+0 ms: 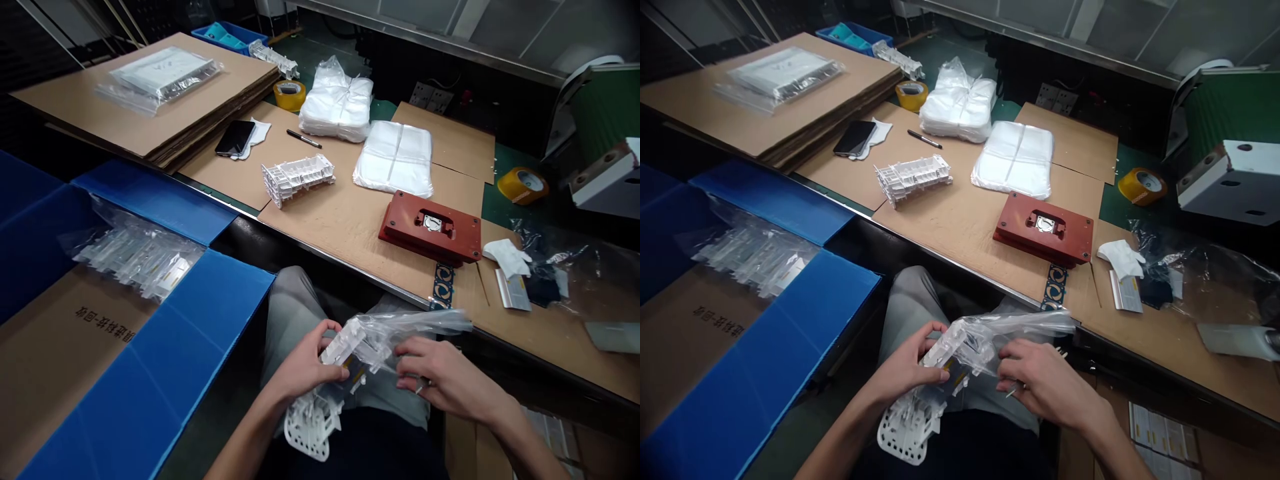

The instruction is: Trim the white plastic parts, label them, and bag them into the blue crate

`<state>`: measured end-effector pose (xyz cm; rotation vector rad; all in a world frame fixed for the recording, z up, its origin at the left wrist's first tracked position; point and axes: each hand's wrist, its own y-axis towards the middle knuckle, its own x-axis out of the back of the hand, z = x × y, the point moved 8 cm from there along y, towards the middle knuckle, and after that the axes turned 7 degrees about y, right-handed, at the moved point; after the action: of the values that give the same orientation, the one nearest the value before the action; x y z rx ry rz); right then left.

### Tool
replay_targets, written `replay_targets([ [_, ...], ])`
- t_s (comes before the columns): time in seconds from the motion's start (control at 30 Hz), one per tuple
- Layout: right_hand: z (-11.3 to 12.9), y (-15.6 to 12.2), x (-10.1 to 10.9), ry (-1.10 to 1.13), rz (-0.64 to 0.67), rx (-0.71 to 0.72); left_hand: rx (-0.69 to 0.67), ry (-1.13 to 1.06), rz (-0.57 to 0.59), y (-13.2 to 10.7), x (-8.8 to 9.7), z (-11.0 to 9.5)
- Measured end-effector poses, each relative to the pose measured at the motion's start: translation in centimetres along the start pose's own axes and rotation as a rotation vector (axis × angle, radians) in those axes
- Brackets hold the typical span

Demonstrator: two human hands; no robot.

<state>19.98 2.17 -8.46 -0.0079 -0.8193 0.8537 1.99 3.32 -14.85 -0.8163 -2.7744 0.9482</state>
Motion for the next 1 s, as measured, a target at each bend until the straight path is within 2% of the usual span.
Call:
replay_targets([
  [0.13,0.8,0.6,-3.8,0.286,0.024,0.045,0.057,-0.314,-0.108,0.3,-1.0,2.4],
  [0.23,0.7,0.8,-5.8,0.330,-0.024,-0.025,0.093,-0.466,-0.221,0.4,-1.5,4.3],
  [0.33,0.1,0.5,-6.1,0.386,-0.093,-0.116,0.131,-0.567,-0.328,0.6,-1.3,5.9],
  [0.4,0.5,0.2,-5.8,0.390,-0.098,-0.104,0.156,-0.605,-0.377,0.9,-1.1,6.9],
  [0.53,1.9,0.1,-5.6,0.187,-0.047,-0.055,0.165,-0.597,-0.422,1.4,-0.6,7.8],
  [0.67,1.6,0.2,-5.6,0.156,-0.104,-0.064,0.103,-0.454,-0.382,1.1,0.1,7.0],
  [0.77,0.4,0.6,-5.7,0.380,-0.201,-0.044,0.031,-0.247,-0.353,0.0,1.1,5.6],
  [0.83,-1.4,0.8,-5.5,0.606,-0.317,-0.116,-0.015,-0.102,-0.322,-1.1,1.5,4.3],
  [0.9,-3.5,0.8,-5.6,0.770,-0.446,-0.225,-0.056,0.006,-0.236,-2.1,1.1,3.1],
  [1.0,-5.0,1.1,-6.0,0.822,-0.540,-0.297,-0.080,0.069,-0.054,-2.8,-1.4,1.6],
])
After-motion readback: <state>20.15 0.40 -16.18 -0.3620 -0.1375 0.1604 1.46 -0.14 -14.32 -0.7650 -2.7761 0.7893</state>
